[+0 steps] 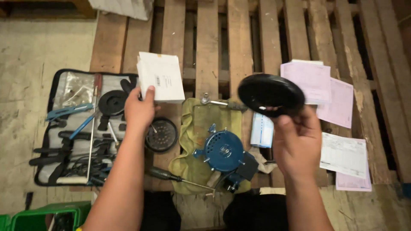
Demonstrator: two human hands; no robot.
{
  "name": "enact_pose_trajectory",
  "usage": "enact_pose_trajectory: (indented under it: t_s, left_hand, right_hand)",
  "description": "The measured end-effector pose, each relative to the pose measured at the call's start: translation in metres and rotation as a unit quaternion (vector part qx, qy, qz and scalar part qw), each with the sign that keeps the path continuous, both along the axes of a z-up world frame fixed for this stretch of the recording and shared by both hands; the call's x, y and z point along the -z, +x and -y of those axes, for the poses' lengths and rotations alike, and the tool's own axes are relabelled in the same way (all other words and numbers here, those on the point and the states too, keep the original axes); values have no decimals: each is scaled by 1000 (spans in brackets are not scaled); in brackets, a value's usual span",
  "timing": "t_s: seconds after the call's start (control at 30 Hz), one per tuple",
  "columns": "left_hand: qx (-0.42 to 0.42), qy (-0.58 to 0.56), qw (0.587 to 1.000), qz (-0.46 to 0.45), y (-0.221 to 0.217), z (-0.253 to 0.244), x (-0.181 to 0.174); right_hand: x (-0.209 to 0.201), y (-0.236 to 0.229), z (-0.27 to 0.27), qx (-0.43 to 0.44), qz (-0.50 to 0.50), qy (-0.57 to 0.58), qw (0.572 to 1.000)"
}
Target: The person uses a screwdriver to remove screws from a blue fan motor housing, detaches the old fan blade, and installs a new fan blade onto the motor shaft. The person then secures the new blade with a nut.
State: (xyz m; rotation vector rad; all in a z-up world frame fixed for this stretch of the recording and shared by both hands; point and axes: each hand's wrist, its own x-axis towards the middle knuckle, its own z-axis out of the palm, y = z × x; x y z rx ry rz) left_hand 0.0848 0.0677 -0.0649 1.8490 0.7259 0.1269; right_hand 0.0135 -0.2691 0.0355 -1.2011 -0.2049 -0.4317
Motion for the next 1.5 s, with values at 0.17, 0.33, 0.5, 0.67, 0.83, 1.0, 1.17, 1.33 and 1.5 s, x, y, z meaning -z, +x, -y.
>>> enact_pose_trajectory:
  t_s: [0.17,0.33,0.5,0.67,0.83,1.0,1.17,1.33,1.5]
  left_hand:
    - [62,167,980,-91,31,9,66]
    - [47,218,970,-99,44,20,71]
    - [51,268,955,-117,41,19,49]
    - [78,310,939,-128,40,11,42]
    - [93,334,935,-77,21,12,4]
    - [106,315,942,-48,-8,18,-53]
    - [173,303,937,-9,-61,38,-102]
    - [237,213,948,21,-121,83,-152]
    - [255,172,951,33,-153,113,-152]
  right_hand:
    - [-10,-7,-5,65,-5,-35,997]
    - [-17,-15,-3,96,7,-58,994]
    - [-19,-20,2,99,4,-79,992]
    - [-36,-25,-4,99,-7,-94,991]
    - [-29,-30,5,110,11,-96,989]
    - [-32,-39,10,122,32,-106,986]
    - [1,-47,36,151,64,-128,978]
    - [-18,-53,24,147,32,-178,972]
    - [-39,-56,19,137,32,-186,972]
